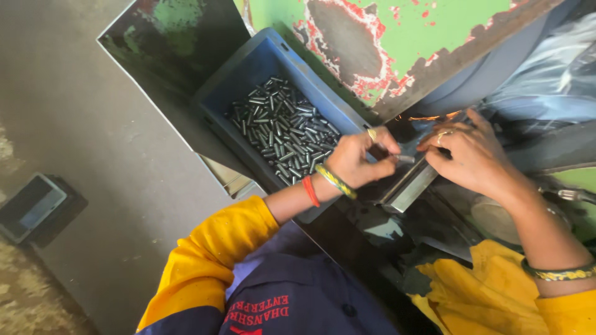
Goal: The person repeatedly picks small metal pins from a blue bin and inserts them into a slot on a green industrial machine, then pulls a lever to cycle the machine. The person continues this repetitive loading and cycling process throughout the clip.
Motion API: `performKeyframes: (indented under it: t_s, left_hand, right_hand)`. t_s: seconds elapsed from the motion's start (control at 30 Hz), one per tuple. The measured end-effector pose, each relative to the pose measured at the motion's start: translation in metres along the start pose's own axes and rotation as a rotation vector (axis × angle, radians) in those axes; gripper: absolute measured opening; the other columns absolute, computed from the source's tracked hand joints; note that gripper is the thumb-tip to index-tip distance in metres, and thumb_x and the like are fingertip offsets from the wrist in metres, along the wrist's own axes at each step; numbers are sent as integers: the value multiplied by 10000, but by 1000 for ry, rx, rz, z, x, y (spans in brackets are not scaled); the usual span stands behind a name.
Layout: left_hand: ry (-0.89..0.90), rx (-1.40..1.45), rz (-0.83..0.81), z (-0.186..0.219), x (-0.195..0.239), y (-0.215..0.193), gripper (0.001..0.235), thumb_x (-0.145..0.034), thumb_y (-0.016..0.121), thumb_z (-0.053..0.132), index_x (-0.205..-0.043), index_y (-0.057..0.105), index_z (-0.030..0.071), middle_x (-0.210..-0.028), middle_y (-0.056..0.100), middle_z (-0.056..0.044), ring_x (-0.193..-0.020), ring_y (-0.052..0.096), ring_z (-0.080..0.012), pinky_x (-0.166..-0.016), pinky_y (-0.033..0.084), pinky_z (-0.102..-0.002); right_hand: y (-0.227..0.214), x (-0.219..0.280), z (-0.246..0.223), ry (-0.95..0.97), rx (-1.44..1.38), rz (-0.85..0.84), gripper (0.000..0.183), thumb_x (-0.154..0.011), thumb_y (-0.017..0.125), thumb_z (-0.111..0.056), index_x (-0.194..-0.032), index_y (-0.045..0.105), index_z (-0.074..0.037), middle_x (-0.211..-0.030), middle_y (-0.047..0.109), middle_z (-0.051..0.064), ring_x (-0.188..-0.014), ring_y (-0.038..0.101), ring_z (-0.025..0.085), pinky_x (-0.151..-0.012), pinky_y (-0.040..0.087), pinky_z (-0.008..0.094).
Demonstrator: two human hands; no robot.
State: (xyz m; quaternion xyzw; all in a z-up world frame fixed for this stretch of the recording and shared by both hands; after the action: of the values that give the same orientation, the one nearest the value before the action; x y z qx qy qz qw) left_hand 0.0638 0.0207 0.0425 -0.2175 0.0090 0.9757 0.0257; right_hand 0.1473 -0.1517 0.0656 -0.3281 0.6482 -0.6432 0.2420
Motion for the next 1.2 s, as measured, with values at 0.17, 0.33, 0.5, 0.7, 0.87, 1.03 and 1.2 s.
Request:
performKeyframes:
  t_s: [0.17, 0.33, 0.5, 0.7, 0.87, 1.03, 1.2]
  left_hand:
    - [-134, -103, -86, -16, 7, 30, 196, -872, 750, 156, -1040, 712, 62, -944, 757, -82, -875, 762, -198, -799, 583, -318]
    - [48, -218, -128, -15, -5, 37, 213, -978, 669, 106, -1189, 694, 83, -1080, 743, -107, -1035, 728, -297, -917, 572, -381]
    - [222, -347, -114, -6, -16, 12, 233, -935, 644, 113, -1161, 691, 86, -1165, 704, -107, -1055, 706, -320, -916, 575, -404]
    - [53, -1132, -204, -67, 2, -45, 176, -879, 636, 145, -1031, 723, 125, -1011, 697, -103, -942, 710, -310, -729, 595, -432]
    - [6, -1372, -430, -163, 17, -28, 169, -831, 633, 160, -961, 741, 157, -1035, 685, -128, -937, 711, -302, -625, 598, -405]
    - [215, -1438, -337, -184, 26, -19, 184, -905, 607, 194, -985, 755, 117, -1057, 670, -171, -881, 697, -314, -563, 586, -389]
    - [92, -1470, -420, -187, 26, -20, 130, -851, 639, 169, -914, 743, 121, -1059, 664, -169, -880, 705, -283, -547, 584, -386]
  right_hand:
    - [-5, 0, -2, 0, -36, 37, 250, -904, 602, -253, -1029, 788, -143, -1074, 765, 79, -1171, 658, 232, -1267, 238, 530]
    - [-20, 3, -19, -122, -190, 30, 349, -913, 622, -384, -1109, 790, -149, -1170, 729, 125, -1223, 602, 262, -1185, 200, 550]
    - [-4, 2, -19, -5, 47, -91, 357, -833, 646, -455, -1061, 792, -223, -1210, 743, 12, -1266, 598, 173, -1245, 143, 576]
    - [3, -2, -8, 11, 10, -106, 272, -874, 624, -399, -1058, 803, -308, -1197, 753, -62, -1301, 580, 137, -1246, 139, 610]
    - [9, 0, 0, 52, 27, -120, 246, -880, 618, -364, -1029, 806, -312, -1180, 760, -76, -1304, 587, 121, -1261, 162, 591]
    - [1, -5, -3, 26, -30, -79, 236, -862, 637, -314, -1019, 809, -277, -1132, 765, -28, -1285, 589, 149, -1245, 157, 594]
    - [-3, -3, -8, 0, -6, -3, 212, -874, 631, -269, -997, 802, -247, -1104, 768, 29, -1312, 577, 197, -1229, 210, 553]
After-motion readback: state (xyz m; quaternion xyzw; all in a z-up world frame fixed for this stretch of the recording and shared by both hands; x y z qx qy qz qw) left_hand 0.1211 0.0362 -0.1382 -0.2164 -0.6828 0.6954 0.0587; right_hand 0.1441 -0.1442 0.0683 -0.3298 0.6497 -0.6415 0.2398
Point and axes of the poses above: each hand's wrist, its own x-axis away from the middle knuckle, its own y-axis out of the palm, z = x × y, the point moved 8 cm from there along -x, towards the middle knuckle
